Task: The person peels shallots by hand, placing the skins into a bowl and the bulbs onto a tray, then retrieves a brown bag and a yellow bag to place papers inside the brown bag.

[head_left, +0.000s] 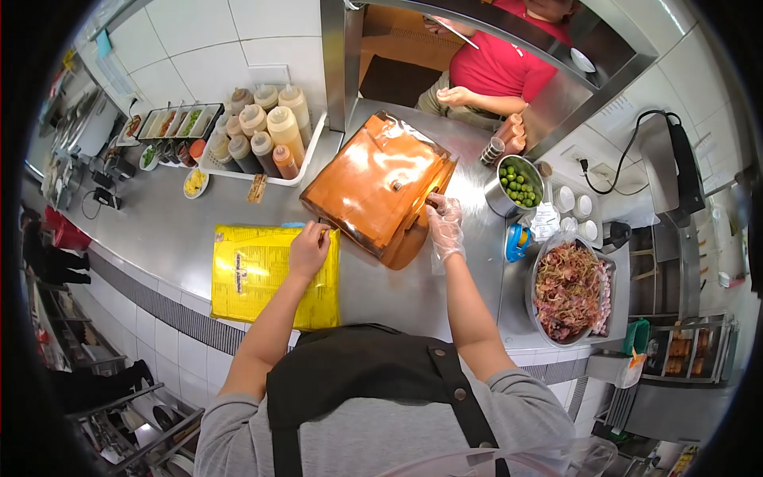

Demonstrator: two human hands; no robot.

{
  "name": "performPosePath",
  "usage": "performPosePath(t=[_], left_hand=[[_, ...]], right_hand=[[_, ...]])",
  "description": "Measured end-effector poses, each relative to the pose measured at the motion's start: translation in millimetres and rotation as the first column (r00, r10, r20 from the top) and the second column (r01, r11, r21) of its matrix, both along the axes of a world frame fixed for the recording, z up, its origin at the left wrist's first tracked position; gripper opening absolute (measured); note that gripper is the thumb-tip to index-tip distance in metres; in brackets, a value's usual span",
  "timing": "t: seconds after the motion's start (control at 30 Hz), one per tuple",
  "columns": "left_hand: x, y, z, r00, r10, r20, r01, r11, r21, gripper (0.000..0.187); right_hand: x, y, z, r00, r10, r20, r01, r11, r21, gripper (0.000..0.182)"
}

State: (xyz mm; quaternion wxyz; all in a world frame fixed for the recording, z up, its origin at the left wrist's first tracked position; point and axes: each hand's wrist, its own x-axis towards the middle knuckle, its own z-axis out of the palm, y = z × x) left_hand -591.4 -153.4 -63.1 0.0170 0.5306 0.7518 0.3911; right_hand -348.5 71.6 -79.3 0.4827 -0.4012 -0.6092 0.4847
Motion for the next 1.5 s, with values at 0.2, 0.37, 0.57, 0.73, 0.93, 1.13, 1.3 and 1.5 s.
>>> performPosePath(t=[0.2, 0.37, 0.57, 0.73, 0.93, 1.13, 1.3, 1.5], left_hand=[[1, 1, 0, 1.0, 0.006, 0.005, -0.006, 1.0, 0.011, 0.007], [0, 0, -2, 1.0, 0.013, 0.01, -0.013, 1.0, -0.01, 0.007], [0, 0, 0, 1.0, 0.024, 0.016, -0.023, 0.999, -0.033, 0.008], [-6, 11, 3, 0.998, 0.048, -0.04, -0.05, 0.998, -0.031, 0.008], [1, -1, 2, 1.0, 0.016, 0.009, -0.016, 0.999, -0.028, 0.008], [1, 0, -1, 1.0, 0.021, 0.014, -0.02, 0.999, -0.027, 0.007], [2, -1, 0, 1.0, 0.02, 0.021, -0.019, 0.999, -0.028, 0.007], [1, 0, 0, 1.0, 0.017, -0.001, -0.017, 0.999, -0.029, 0.007]], right_hand=[[4, 12, -16, 0.983, -0.017, 0.182, -0.005, 0.993, 0.117, 0.021], [12, 8, -10, 0.943, -0.012, 0.332, -0.054, 0.981, 0.186, 0.019], [22, 7, -12, 0.907, -0.029, 0.419, -0.032, 0.99, 0.139, 0.015], [33, 10, -32, 0.888, -0.15, 0.434, 0.003, 0.946, 0.323, 0.011], [31, -11, -8, 0.933, -0.181, 0.311, 0.082, 0.949, 0.305, 0.018], [26, -5, -15, 0.969, -0.176, 0.175, 0.112, 0.939, 0.327, 0.025], [24, -5, -20, 0.962, -0.179, 0.208, 0.09, 0.922, 0.378, 0.027], [29, -4, -30, 0.919, -0.189, 0.345, 0.046, 0.923, 0.382, 0.024]])
